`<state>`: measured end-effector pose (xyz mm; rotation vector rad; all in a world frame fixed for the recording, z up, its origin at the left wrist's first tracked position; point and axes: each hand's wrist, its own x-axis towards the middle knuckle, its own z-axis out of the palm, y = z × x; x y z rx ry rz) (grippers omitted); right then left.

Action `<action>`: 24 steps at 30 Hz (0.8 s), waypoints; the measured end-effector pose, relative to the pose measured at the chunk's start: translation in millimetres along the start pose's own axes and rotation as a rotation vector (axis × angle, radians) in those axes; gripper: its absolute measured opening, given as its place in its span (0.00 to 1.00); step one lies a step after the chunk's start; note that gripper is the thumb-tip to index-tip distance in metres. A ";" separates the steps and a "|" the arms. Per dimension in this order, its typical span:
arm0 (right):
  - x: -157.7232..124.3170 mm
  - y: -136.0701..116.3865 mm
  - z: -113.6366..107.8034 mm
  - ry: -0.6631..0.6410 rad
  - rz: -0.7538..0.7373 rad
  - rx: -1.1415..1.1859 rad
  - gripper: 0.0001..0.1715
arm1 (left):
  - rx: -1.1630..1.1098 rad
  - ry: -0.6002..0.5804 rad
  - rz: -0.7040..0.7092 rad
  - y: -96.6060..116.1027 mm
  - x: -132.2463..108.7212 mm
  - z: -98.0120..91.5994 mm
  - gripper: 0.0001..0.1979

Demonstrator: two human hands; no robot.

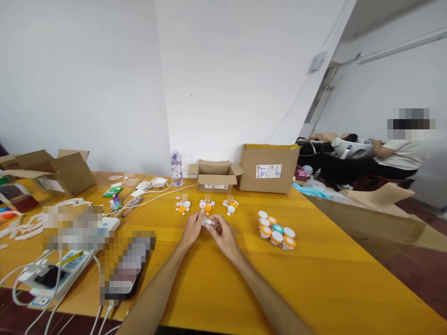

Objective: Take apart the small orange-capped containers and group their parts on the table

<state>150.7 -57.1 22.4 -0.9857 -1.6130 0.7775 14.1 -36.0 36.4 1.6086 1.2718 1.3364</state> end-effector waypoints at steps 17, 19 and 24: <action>2.3 6.3 -23.8 -0.109 0.107 -0.716 0.05 | -0.129 0.070 0.011 -3.5 3.3 -2.2 0.22; 1.0 3.5 -21.4 -0.137 0.101 -0.753 0.07 | -0.168 0.058 0.004 -3.6 3.8 -2.9 0.22; 1.8 -3.0 -21.7 -0.145 0.177 -0.803 0.06 | -0.239 0.027 -0.045 -5.0 4.2 -5.1 0.22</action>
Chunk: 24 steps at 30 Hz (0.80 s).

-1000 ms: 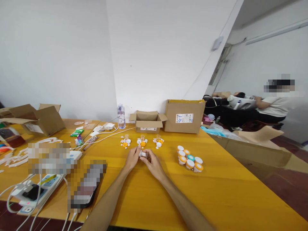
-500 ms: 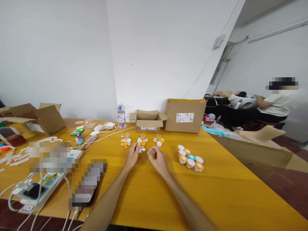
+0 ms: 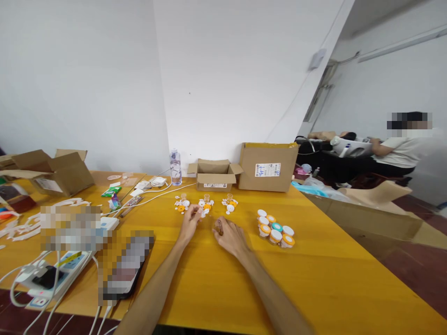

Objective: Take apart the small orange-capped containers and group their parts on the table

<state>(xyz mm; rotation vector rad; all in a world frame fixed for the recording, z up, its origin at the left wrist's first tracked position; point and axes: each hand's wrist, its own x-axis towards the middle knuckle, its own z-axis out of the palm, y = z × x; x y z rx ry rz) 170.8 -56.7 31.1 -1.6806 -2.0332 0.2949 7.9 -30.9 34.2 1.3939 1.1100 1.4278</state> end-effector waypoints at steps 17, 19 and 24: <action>2.4 7.8 -14.9 0.051 0.110 -0.125 0.12 | 0.058 -0.035 -0.022 1.8 -1.6 2.3 0.22; 4.0 16.7 -18.3 0.071 0.197 -0.155 0.16 | 0.053 -0.047 -0.017 1.3 -1.7 3.1 0.22; 8.7 40.3 -17.7 0.163 0.238 -0.200 0.17 | 0.077 -0.076 -0.009 -3.5 -1.8 3.9 0.21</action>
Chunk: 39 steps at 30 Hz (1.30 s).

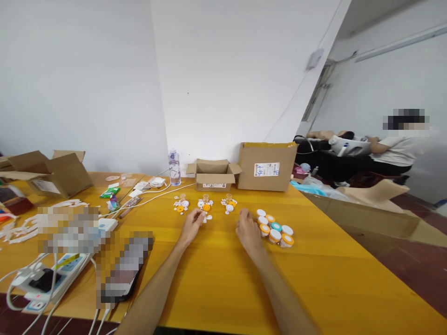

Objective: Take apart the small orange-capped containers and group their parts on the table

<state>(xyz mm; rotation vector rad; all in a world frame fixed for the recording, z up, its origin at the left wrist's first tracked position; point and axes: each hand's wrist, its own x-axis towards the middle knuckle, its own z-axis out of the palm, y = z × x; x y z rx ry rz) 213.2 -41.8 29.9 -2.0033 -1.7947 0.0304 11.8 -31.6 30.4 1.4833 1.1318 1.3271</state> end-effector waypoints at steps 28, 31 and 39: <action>58.2 44.8 57.0 0.408 0.052 0.545 0.21 | 0.045 -0.216 -0.008 -9.3 0.3 2.5 0.14; 64.6 60.1 52.0 0.387 0.037 0.541 0.22 | 0.046 -0.206 -0.005 -8.4 -0.1 2.5 0.13; 76.5 78.5 47.3 0.234 0.128 0.648 0.26 | 0.031 -0.207 -0.011 -8.9 0.8 2.6 0.13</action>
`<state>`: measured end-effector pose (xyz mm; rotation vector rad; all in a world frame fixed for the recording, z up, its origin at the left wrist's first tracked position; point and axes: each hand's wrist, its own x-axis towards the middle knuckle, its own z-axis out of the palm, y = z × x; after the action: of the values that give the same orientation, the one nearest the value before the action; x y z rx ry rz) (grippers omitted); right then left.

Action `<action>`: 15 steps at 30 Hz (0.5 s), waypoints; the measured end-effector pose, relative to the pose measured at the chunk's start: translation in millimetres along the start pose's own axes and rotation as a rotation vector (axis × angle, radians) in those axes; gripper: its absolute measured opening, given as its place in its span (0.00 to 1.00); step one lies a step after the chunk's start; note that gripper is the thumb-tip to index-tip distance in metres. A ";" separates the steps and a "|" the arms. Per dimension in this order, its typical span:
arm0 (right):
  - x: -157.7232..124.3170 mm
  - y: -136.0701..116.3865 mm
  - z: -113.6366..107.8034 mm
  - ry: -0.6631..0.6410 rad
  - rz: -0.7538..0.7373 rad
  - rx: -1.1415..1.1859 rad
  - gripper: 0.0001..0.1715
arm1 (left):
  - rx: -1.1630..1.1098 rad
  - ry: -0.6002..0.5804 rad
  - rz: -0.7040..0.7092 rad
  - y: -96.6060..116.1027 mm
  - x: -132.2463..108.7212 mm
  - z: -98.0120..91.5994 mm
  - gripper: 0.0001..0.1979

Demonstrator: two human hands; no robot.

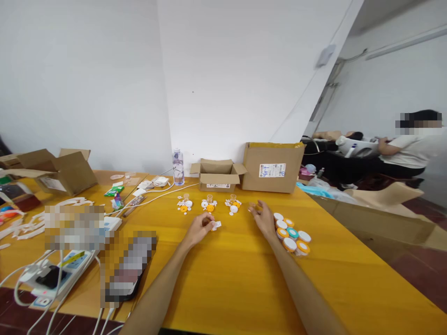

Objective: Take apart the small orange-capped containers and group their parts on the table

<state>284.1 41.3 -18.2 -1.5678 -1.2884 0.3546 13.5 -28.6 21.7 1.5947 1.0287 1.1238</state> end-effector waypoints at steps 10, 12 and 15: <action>14.5 -7.4 11.0 0.144 0.022 -0.163 0.16 | -0.025 -0.008 -0.009 4.3 -1.3 -0.8 0.15; 9.6 -10.3 11.2 0.196 0.004 -0.176 0.18 | -0.019 -0.005 -0.009 3.4 -1.1 -1.2 0.16; -5.3 -18.0 8.1 0.263 -0.043 -0.165 0.20 | -0.005 -0.005 -0.013 2.0 -1.2 -1.9 0.16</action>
<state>266.2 39.0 -8.7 -1.6597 -1.1666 0.0123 11.7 -29.8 23.8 1.5838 1.0303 1.1126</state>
